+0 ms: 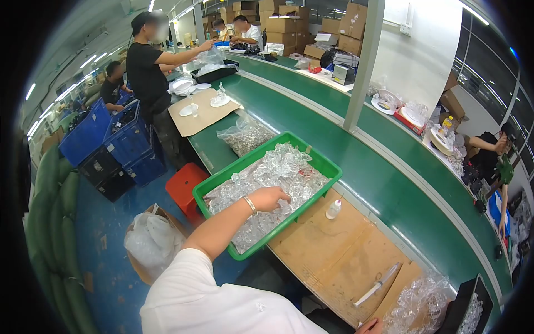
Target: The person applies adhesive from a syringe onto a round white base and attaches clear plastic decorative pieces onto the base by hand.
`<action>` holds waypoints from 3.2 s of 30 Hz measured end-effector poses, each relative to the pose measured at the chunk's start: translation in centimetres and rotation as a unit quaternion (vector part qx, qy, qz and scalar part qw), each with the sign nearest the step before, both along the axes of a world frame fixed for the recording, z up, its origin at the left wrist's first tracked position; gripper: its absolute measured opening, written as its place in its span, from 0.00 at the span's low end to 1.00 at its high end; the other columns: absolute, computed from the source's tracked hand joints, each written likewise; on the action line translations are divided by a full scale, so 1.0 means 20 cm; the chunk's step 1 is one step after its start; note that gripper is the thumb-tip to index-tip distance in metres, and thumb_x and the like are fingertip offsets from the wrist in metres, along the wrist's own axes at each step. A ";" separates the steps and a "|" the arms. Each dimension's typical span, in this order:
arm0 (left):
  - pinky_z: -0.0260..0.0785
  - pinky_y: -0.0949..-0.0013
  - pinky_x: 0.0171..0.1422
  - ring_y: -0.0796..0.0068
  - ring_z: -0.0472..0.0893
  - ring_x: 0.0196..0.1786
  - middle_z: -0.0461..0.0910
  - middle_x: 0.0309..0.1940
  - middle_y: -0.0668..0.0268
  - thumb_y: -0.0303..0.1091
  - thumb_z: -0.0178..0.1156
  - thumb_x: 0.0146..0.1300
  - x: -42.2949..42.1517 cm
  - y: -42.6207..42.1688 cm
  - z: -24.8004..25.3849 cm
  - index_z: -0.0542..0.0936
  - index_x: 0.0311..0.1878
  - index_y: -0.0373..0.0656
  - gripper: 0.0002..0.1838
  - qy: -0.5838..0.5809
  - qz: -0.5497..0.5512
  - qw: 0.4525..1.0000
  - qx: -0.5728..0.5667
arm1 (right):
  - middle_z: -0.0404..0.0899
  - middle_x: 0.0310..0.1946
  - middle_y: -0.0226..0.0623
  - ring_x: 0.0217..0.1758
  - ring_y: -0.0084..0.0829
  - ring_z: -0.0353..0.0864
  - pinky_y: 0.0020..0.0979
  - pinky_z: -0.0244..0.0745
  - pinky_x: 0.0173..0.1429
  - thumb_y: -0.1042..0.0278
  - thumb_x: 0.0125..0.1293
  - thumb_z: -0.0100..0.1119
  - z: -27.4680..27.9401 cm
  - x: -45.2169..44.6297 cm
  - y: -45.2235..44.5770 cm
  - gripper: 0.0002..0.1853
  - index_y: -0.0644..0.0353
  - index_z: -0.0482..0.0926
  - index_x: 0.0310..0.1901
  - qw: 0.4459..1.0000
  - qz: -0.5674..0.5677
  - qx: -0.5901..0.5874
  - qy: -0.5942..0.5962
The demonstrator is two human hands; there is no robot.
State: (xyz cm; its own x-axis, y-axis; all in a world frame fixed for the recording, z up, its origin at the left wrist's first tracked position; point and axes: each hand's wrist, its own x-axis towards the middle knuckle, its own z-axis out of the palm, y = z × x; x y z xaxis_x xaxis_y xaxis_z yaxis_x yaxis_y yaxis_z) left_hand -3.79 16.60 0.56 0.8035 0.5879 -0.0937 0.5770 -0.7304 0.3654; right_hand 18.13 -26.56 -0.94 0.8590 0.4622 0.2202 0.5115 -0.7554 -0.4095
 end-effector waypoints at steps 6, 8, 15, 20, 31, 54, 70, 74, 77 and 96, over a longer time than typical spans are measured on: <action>0.69 0.61 0.47 0.59 0.75 0.45 0.72 0.40 0.60 0.34 0.60 0.44 0.00 -0.03 0.02 0.76 0.44 0.55 0.18 -0.007 0.002 1.000 0.004 | 0.76 0.37 0.57 0.38 0.50 0.75 0.39 0.72 0.41 0.66 0.61 0.43 -0.01 0.01 -0.01 0.17 0.69 0.73 0.44 0.997 0.033 0.031 -0.060; 0.69 0.61 0.47 0.59 0.75 0.45 0.72 0.41 0.60 0.35 0.61 0.43 0.01 -0.02 0.00 0.76 0.43 0.55 0.19 -0.021 0.015 1.000 0.005 | 0.76 0.37 0.57 0.38 0.50 0.75 0.39 0.72 0.41 0.66 0.61 0.43 0.00 0.01 -0.01 0.17 0.69 0.73 0.45 0.997 0.038 0.012 -0.064; 0.69 0.60 0.46 0.58 0.74 0.44 0.71 0.41 0.60 0.40 0.64 0.42 0.00 0.00 -0.02 0.75 0.39 0.52 0.18 -0.056 0.021 0.998 0.033 | 0.76 0.37 0.57 0.38 0.50 0.75 0.39 0.72 0.42 0.66 0.61 0.43 -0.04 0.02 -0.01 0.16 0.70 0.74 0.43 0.998 0.022 0.033 -0.041; 0.69 0.60 0.46 0.58 0.75 0.44 0.71 0.41 0.60 0.41 0.67 0.41 0.00 -0.02 0.02 0.75 0.37 0.49 0.19 -0.043 0.038 0.998 0.026 | 0.76 0.37 0.57 0.38 0.50 0.75 0.39 0.71 0.43 0.66 0.61 0.44 0.08 -0.04 0.04 0.16 0.70 0.75 0.43 0.998 0.014 0.023 -0.050; 0.64 0.60 0.56 0.53 0.68 0.51 0.67 0.50 0.59 0.33 0.64 0.37 -0.01 0.03 -0.05 0.76 0.43 0.48 0.23 -0.137 0.020 0.988 0.071 | 0.75 0.38 0.58 0.40 0.50 0.75 0.39 0.70 0.45 0.67 0.61 0.44 0.01 -0.02 0.01 0.17 0.72 0.72 0.45 0.998 0.022 0.030 -0.052; 0.65 0.56 0.50 0.60 0.67 0.52 0.69 0.44 0.64 0.34 0.67 0.39 0.07 -0.06 -0.08 0.72 0.44 0.51 0.25 0.021 0.009 0.994 0.108 | 0.76 0.35 0.55 0.36 0.49 0.75 0.39 0.71 0.42 0.68 0.60 0.46 -0.04 0.01 0.01 0.15 0.69 0.74 0.42 0.992 0.038 0.070 -0.096; 0.67 0.57 0.46 0.58 0.74 0.45 0.72 0.40 0.59 0.39 0.64 0.45 0.08 -0.08 -0.07 0.70 0.54 0.48 0.29 -0.016 -0.015 0.997 0.079 | 0.76 0.34 0.55 0.34 0.49 0.75 0.39 0.72 0.40 0.67 0.61 0.46 -0.06 0.01 0.00 0.14 0.70 0.75 0.40 0.995 0.020 0.068 -0.069; 0.65 0.55 0.47 0.59 0.73 0.46 0.70 0.43 0.58 0.35 0.63 0.44 0.09 -0.10 -0.09 0.68 0.55 0.48 0.30 -0.007 -0.012 0.995 0.103 | 0.76 0.33 0.55 0.33 0.49 0.75 0.39 0.72 0.38 0.66 0.61 0.46 -0.04 0.01 0.01 0.14 0.70 0.75 0.40 0.992 0.031 0.075 -0.098; 0.63 0.54 0.48 0.60 0.73 0.47 0.69 0.44 0.58 0.32 0.62 0.44 0.10 -0.09 -0.09 0.67 0.56 0.48 0.31 0.008 -0.011 0.997 0.080 | 0.77 0.30 0.54 0.31 0.49 0.75 0.39 0.72 0.35 0.66 0.61 0.46 -0.14 0.07 -0.04 0.14 0.69 0.75 0.37 0.994 0.030 0.041 -0.095; 0.67 0.59 0.49 0.58 0.74 0.44 0.72 0.40 0.57 0.32 0.60 0.45 0.06 -0.05 0.00 0.71 0.53 0.49 0.27 0.041 -0.007 0.999 0.034 | 0.77 0.32 0.54 0.32 0.49 0.75 0.39 0.72 0.36 0.65 0.61 0.44 -0.01 -0.01 0.01 0.15 0.68 0.75 0.40 0.997 0.023 0.053 -0.060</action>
State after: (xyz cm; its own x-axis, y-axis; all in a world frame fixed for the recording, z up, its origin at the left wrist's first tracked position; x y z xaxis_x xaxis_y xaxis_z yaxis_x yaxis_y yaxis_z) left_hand -2.60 15.58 0.54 0.8028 0.5840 -0.1202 0.5927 -0.7597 0.2674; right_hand 17.92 -26.34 -1.08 0.8022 0.4692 0.3692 0.5944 -0.6858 -0.4200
